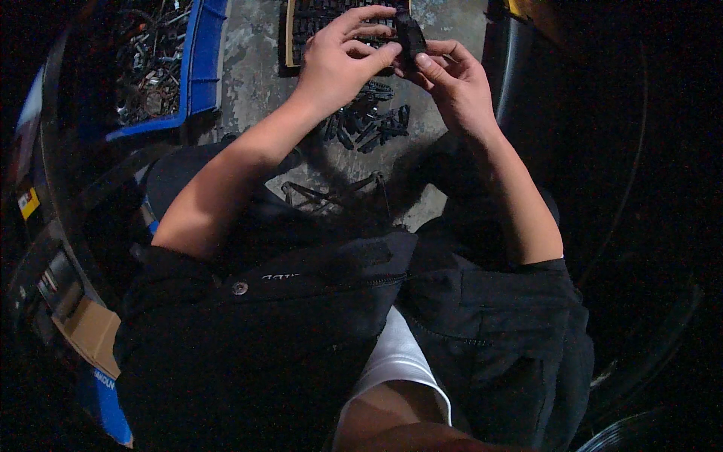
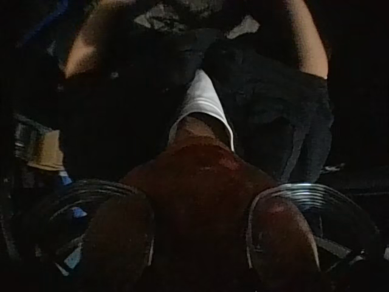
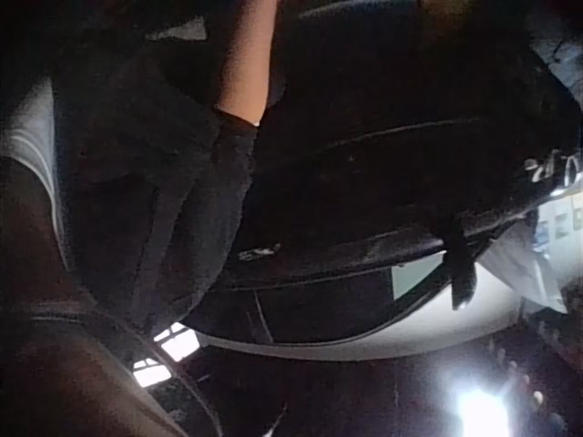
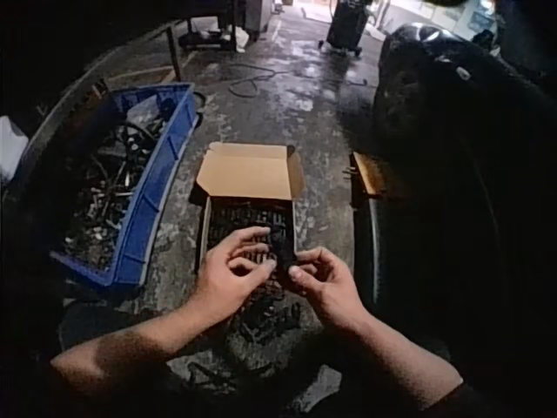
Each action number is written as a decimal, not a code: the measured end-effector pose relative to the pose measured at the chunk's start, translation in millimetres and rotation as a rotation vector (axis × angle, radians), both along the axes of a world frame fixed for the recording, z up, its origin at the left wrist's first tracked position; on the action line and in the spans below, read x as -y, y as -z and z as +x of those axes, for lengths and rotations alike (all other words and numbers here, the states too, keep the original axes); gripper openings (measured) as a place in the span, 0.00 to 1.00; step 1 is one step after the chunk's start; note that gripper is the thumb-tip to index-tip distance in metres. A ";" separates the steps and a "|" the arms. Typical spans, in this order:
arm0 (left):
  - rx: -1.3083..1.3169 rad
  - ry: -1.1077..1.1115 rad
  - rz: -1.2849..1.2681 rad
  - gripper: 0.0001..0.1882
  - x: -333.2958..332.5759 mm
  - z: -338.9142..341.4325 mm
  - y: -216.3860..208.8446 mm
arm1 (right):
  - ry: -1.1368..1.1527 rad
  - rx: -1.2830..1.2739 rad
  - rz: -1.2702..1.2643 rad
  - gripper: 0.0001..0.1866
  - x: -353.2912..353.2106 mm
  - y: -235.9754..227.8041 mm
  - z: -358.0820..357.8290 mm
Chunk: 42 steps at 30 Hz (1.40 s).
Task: The person sits on the floor and repeatedly picks up small black plastic components from a pile, snaps them together, and places the assembled units into a cardboard box. The person continues this cycle of picking, assembling, and placing throughout the clip.
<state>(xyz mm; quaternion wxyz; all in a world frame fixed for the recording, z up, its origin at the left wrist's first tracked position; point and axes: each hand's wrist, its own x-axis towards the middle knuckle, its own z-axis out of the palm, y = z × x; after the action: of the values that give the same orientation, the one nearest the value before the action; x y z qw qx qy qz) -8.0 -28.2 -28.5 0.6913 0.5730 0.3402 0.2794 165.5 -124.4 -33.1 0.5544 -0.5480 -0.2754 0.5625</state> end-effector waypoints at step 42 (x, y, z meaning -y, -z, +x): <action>-0.145 0.078 0.434 0.21 6.1 -2.6 30.4 | -0.122 0.653 0.151 0.20 1.2 -2.7 -10.3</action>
<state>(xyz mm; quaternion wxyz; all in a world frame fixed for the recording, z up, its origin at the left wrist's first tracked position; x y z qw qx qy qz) -10.6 -34.3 -58.9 0.5359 0.7396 0.2981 0.2773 155.2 -125.6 -30.4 0.4415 -0.6391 -0.5115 0.3675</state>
